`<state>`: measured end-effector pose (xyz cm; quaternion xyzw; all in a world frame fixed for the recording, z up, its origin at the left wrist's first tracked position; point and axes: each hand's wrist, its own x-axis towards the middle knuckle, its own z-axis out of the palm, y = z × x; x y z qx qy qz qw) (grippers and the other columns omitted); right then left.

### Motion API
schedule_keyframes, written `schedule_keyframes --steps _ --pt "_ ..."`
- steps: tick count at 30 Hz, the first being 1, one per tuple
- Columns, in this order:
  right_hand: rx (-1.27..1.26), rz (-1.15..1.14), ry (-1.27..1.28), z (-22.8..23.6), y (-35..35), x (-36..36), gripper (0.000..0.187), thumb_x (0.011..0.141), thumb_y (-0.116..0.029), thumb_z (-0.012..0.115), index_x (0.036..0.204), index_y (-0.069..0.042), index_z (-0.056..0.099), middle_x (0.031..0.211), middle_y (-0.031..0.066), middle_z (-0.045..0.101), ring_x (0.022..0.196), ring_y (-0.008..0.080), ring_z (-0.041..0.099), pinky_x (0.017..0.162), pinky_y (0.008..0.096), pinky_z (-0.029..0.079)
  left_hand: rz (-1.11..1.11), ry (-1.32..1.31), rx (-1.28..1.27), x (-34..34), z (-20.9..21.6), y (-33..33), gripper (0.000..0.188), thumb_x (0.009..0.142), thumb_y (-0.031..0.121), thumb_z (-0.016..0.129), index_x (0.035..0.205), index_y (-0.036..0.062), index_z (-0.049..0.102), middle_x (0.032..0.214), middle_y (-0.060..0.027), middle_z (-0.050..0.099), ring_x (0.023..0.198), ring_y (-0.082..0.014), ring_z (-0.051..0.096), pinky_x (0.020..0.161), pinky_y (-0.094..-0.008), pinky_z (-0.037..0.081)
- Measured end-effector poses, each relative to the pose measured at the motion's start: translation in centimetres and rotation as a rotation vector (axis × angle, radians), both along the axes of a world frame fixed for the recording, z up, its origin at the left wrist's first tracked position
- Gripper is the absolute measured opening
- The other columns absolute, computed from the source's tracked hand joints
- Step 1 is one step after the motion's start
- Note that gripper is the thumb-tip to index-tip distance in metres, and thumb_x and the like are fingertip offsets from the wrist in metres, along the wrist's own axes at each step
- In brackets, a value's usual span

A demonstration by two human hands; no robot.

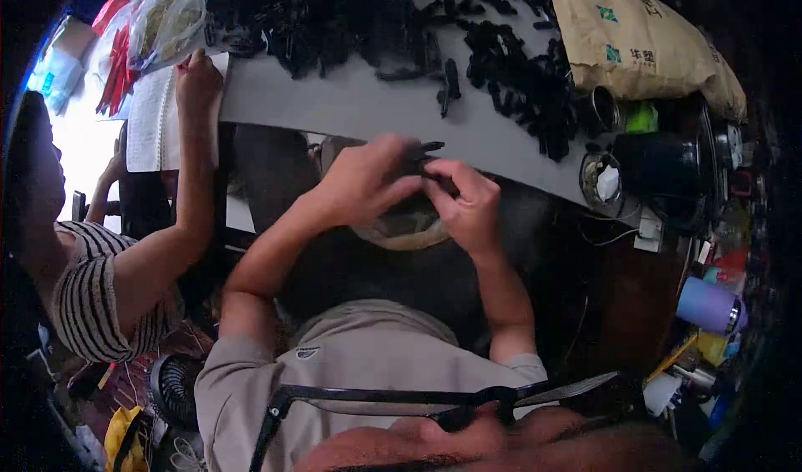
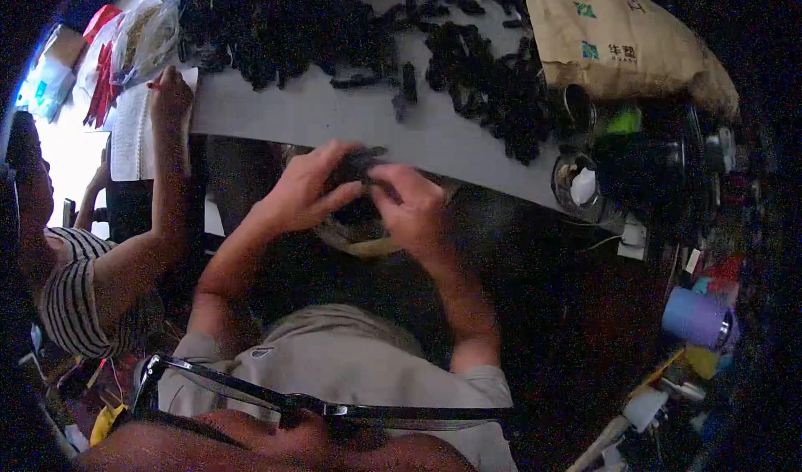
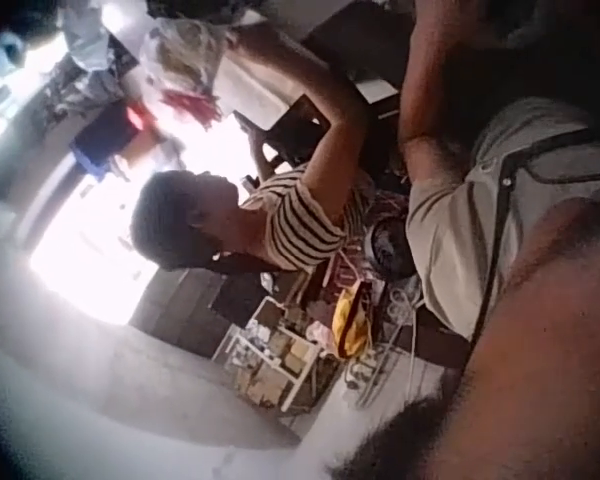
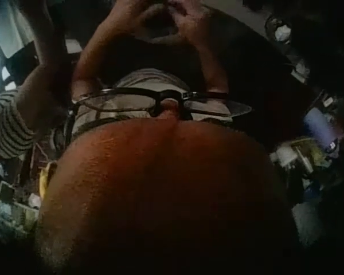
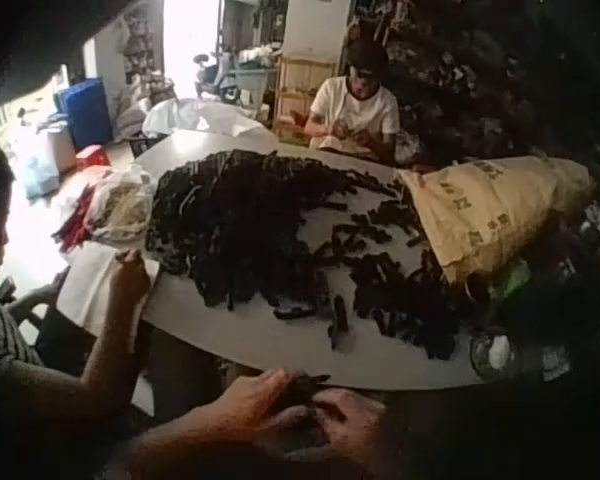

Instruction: Sorting small black plastic components on a desk into different piles or containers.

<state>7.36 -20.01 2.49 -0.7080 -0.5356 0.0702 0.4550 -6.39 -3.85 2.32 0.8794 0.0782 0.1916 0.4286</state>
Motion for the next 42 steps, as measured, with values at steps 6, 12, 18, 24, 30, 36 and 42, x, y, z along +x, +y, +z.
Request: schedule_keyframes --steps 6,12,18,24,30,36,42 --pt "-0.193 -0.056 0.169 0.5 -0.8 -0.5 0.029 0.08 -0.004 0.082 0.104 -0.003 0.066 0.091 0.0075 0.073 0.081 0.016 0.072 0.073 0.0306 0.059 -0.149 0.111 0.055 -0.9 -0.3 0.6 0.041 0.092 0.025 0.068 0.123 0.0024 0.054 0.103 -0.021 0.064 0.09 -0.0439 0.064 0.073 -0.0502 0.052" --pt "-0.208 -0.042 0.405 2.2 -0.4 -1.2 0.037 0.077 -0.01 0.085 0.108 -0.004 0.066 0.092 0.0095 0.072 0.082 0.017 0.072 0.072 0.0318 0.059 -0.209 0.063 0.088 -2.3 -0.3 0.6 0.038 0.09 0.021 0.068 0.119 0.0014 0.055 0.097 -0.0186 0.064 0.085 -0.0403 0.065 0.068 -0.0478 0.052" --pt "-0.284 0.221 0.461 0.8 -1.4 0.8 0.033 0.074 -0.014 0.085 0.101 -0.003 0.07 0.084 0.0035 0.069 0.072 0.0099 0.064 0.063 0.0248 0.05 -0.287 -0.095 0.065 -2.1 -1.6 -0.3 0.028 0.089 0.021 0.07 0.105 0.0019 0.057 0.083 -0.0163 0.059 0.073 -0.0384 0.062 0.061 -0.0461 0.048" --pt "-0.336 0.264 0.552 0.7 -1.9 1.4 0.023 0.076 -0.018 0.085 0.086 -0.003 0.07 0.073 0.0023 0.066 0.068 0.0079 0.06 0.06 0.0258 0.047 -0.403 -0.004 -0.088 -1.4 -1.6 -0.1 0.028 0.092 0.023 0.067 0.106 -0.0008 0.059 0.084 -0.0179 0.06 0.079 -0.0403 0.063 0.065 -0.0473 0.048" --pt "-0.311 0.152 0.505 0.2 -1.9 1.4 0.028 0.081 -0.023 0.082 0.094 -0.002 0.068 0.08 0.0057 0.068 0.072 0.0155 0.061 0.067 0.0326 0.051 -0.335 0.053 -0.174 -0.3 -2.5 0.3 0.027 0.092 0.022 0.067 0.111 0.0023 0.064 0.09 -0.0196 0.064 0.084 -0.0417 0.064 0.071 -0.045 0.052" --pt "-0.391 0.134 0.352 -2.2 -2.3 2.7 0.023 0.087 -0.021 0.077 0.098 -0.003 0.069 0.085 0.0083 0.071 0.075 0.0138 0.067 0.069 0.0321 0.054 -0.277 0.093 0.047 1.2 -0.9 1.3 0.026 0.09 0.025 0.069 0.106 0.004 0.067 0.102 -0.0177 0.065 0.091 -0.0399 0.064 0.076 -0.0461 0.053" --pt "-0.222 -0.291 -0.005 -2.5 -0.4 4.6 0.024 0.088 -0.022 0.076 0.104 -0.004 0.072 0.085 0.0121 0.072 0.078 0.0238 0.071 0.069 0.0361 0.056 0.139 0.03 0.635 5.0 -1.5 5.4 0.024 0.088 0.023 0.07 0.106 0.0063 0.068 0.127 -0.0148 0.058 0.122 -0.0375 0.053 0.098 -0.0469 0.046"
